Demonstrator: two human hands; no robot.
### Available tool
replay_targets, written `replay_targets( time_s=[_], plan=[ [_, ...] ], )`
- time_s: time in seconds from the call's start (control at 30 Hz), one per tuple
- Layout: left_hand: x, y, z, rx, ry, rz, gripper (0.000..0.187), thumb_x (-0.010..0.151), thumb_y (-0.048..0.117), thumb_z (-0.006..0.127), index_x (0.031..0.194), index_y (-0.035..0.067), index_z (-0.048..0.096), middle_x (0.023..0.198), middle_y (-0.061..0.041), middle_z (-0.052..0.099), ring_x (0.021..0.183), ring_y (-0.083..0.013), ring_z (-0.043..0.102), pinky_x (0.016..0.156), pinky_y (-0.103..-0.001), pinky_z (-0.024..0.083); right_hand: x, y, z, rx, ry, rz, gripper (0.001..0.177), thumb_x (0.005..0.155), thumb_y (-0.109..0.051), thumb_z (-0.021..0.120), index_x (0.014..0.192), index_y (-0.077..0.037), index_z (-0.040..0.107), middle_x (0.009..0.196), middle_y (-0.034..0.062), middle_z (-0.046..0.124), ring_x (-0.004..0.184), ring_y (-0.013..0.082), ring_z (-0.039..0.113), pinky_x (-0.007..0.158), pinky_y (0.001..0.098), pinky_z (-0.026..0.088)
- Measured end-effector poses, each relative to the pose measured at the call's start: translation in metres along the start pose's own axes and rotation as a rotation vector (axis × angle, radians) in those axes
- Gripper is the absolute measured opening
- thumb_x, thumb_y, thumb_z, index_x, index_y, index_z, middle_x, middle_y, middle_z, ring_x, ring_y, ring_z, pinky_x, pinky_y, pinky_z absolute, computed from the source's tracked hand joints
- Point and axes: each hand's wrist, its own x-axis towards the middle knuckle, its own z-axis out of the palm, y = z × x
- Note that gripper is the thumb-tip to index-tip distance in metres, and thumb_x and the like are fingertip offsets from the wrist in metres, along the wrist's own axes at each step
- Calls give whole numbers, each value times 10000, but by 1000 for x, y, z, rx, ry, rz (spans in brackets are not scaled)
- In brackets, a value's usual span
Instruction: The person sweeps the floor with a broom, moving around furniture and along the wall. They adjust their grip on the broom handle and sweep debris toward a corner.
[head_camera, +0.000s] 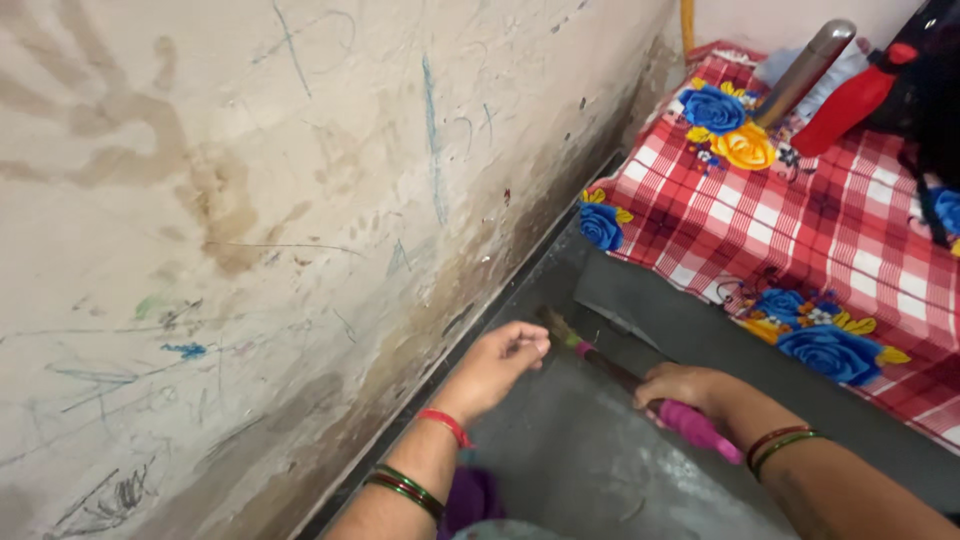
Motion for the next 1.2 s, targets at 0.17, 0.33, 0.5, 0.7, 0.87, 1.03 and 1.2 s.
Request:
replay_targets(
  time_s=[0.17,0.33,0.5,0.7,0.87,1.03,1.2],
  plan=[
    [-16,19,20,164,1,-18,415,959,396,658,1188,54,704,980,-32,746,910,-119,685,850,-290,547,16,-20,24,421,183,-41,253,825,-185,764,920,36,684,737,147,700,628,236,661,576,355,549],
    [-21,35,8,375,-115,-239,547,979,552,575,1237,83,690,949,-116,714,855,-213,673,726,-334,522,72,-59,84,735,307,-277,252,845,-205,712,951,23,689,760,118,678,638,233,664,582,369,565],
    [3,16,-39,258,-271,-525,589,903,377,591,1402,88,472,1093,-78,678,981,-233,710,725,-413,629,142,-106,131,699,573,-259,306,879,-177,714,1069,52,641,867,147,667,717,257,672,615,402,578],
    [40,-84,-51,891,-130,-610,652,919,334,683,1427,26,413,1289,-225,647,1214,-361,636,1038,-447,491,243,-99,171,758,757,-309,441,865,-199,684,1207,37,534,964,149,647,826,306,670,714,450,575],
    [105,-211,-49,850,80,-572,435,1003,286,565,1363,46,520,1272,-233,680,1208,-386,649,1032,-490,497,371,-46,143,481,997,-361,648,866,-245,731,1374,69,479,1149,228,683,1027,326,672,898,409,529],
    [161,-361,-38,803,85,-561,520,894,225,687,1368,81,529,1276,-213,671,1214,-375,633,1035,-473,496,506,44,118,439,1041,-484,785,906,-244,718,1502,91,333,1239,259,635,1089,304,647,952,374,507],
    [195,-498,-35,713,103,-505,623,839,224,725,1415,137,503,1236,-207,675,1170,-380,647,1010,-467,502,627,123,113,573,984,-598,819,920,-222,667,1546,78,234,1211,251,660,1044,301,650,896,363,522]
  ],
)
